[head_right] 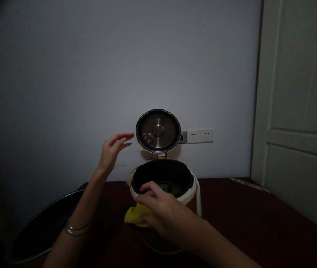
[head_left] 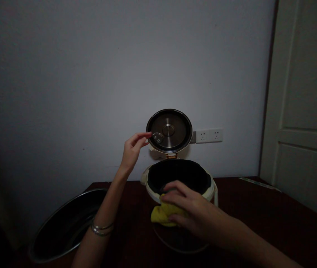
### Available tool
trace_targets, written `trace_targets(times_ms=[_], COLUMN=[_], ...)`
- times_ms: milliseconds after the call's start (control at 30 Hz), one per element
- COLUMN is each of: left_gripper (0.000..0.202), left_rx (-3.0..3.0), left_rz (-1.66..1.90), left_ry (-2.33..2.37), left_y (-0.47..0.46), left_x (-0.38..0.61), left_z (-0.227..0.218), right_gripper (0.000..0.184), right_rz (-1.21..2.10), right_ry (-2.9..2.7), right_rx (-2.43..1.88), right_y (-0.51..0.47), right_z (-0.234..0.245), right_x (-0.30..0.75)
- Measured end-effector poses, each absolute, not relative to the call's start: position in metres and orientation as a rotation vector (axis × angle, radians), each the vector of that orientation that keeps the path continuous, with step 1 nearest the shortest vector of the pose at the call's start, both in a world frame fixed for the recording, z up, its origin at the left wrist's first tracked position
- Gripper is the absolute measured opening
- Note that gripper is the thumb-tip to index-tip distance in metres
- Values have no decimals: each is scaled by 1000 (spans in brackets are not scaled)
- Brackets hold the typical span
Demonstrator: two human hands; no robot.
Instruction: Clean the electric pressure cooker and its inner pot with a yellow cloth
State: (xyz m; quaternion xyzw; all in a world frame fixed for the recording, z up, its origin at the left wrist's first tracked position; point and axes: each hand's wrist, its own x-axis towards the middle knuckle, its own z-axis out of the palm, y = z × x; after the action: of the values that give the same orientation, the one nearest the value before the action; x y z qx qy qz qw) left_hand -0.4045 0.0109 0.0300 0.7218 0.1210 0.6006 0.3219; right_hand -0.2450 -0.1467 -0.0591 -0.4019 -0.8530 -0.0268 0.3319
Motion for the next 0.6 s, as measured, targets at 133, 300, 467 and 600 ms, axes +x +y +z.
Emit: trace_targets(times_ms=[133,300,467,600], left_gripper=[28,50,61,44], left_rx=[2184,2147,2036,1971], left_rz=[1052,589,631,614], left_ry=[188,100,235,349], left_y=[-16,-26,-22,-19], left_x=[-410,-413,-415,-416], left_z=[32,19,6,-4], right_gripper=[34,25,26,21], right_rz=[-239,-436,-504,-424], right_ry=[-2012,-1748,-1643,-1697], right_rx=[-993,-775,-682,-697], right_y=[-147,-135,-112,-100], right_z=[-35,-23,-25,-28], right_x=[-233,-235,-247,-252])
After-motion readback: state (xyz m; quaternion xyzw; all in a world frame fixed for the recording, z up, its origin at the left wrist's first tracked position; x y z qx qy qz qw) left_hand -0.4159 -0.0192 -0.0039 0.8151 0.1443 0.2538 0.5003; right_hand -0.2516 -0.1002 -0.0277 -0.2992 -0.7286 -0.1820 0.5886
